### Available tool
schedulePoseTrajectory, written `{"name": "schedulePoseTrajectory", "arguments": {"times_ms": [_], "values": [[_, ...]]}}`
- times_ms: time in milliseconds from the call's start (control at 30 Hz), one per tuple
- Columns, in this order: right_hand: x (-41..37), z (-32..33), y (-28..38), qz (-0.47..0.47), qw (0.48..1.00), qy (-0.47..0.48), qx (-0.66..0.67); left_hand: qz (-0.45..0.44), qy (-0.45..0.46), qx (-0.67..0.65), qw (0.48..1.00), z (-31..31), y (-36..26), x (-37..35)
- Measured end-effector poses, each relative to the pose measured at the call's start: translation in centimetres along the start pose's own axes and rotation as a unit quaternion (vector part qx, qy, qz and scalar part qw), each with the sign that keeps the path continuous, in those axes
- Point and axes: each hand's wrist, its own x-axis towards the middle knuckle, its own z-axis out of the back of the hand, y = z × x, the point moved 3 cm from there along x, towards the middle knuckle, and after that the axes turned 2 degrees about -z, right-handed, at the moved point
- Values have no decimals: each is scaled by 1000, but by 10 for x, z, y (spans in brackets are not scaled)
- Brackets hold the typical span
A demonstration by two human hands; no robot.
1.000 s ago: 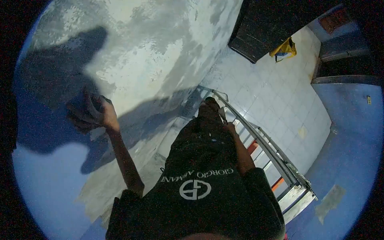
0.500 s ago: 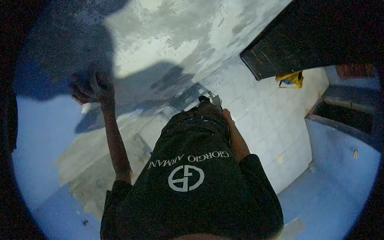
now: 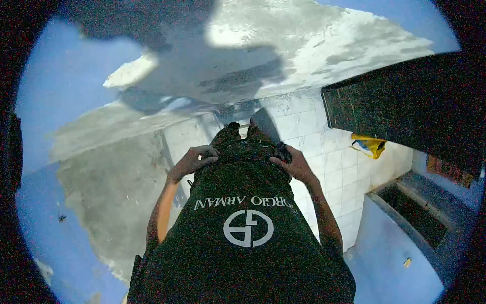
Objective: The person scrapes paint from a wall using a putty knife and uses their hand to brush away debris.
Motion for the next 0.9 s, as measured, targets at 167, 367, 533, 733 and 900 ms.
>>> {"name": "schedulePoseTrajectory", "arguments": {"times_ms": [167, 367, 533, 733, 900], "values": [[13, 0, 16, -44, 995, 56, -76, -111, -199, -41, 973, 0, 8, 6], [55, 35, 5, 17, 977, -211, -38, 40, -273, -156, 948, 45, 24, 0], [75, 77, -3, 81, 950, -300, -29, 71, 99, -438, 891, -28, -37, 45], [73, 73, 12, 55, 959, -273, -49, -12, -80, -35, 996, -14, -72, 86], [74, 63, 15, 29, 969, -223, -105, -117, 203, -154, 960, -72, -96, 75]]}}
